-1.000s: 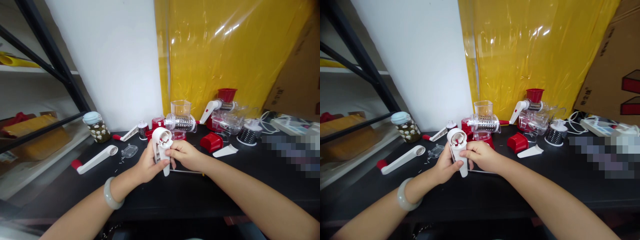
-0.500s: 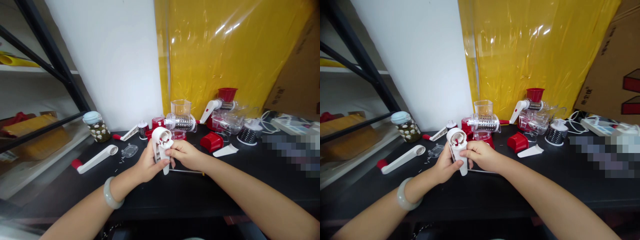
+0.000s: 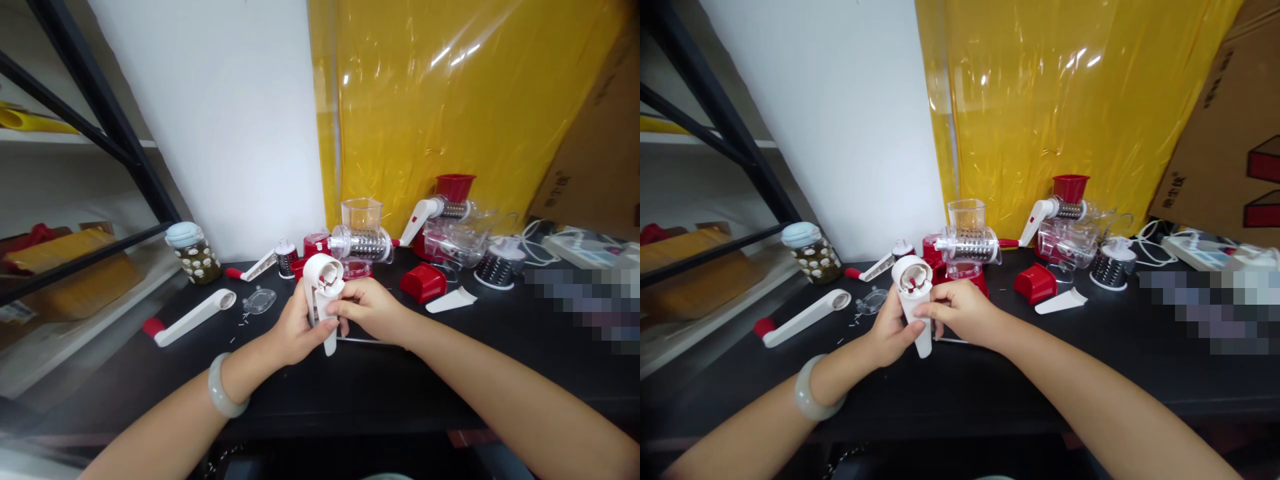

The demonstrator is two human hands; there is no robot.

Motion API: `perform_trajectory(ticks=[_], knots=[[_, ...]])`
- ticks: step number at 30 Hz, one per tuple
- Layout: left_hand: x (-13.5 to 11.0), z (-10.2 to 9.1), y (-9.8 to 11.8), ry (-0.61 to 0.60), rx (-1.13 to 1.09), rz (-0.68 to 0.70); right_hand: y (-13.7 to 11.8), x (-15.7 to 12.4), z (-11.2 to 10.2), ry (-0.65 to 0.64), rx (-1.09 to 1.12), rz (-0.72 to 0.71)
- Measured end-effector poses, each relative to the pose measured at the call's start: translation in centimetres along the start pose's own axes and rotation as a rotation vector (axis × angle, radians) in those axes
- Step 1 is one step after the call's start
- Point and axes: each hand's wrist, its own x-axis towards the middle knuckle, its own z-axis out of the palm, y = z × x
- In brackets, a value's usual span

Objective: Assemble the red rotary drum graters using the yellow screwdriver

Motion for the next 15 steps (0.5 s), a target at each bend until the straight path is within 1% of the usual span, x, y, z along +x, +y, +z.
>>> perform_trajectory(ticks=[2,5,7,9,12,15], knots=[[0.00,0.05,0.02,0.025,0.020,-0.001,0.10,-0.01,0.32,0.034,0.054,-0.012],[-0.19,0.12,-0.10,0.058,-0.009,-0.040,0.11,0.03,0.65,0.086,0.142,-0.036],[-0.39,0.12,-0.22,0.097,0.019,-0.072,-0.03,0.06,0.69,0.102,0.177,-0.040],[-0.56,0.07,-0.32,0.130,0.069,-0.094,-0.21,0.06,0.62,0.096,0.180,-0.036],[-0.60,-0.01,-0.38,0.117,0.084,-0.109,-0.39,0.02,0.45,0.081,0.144,-0.021],[-0.47,-0.09,-0.37,0.104,0.093,-0.088,-0.45,-0.03,0.34,0.088,0.108,-0.008]])
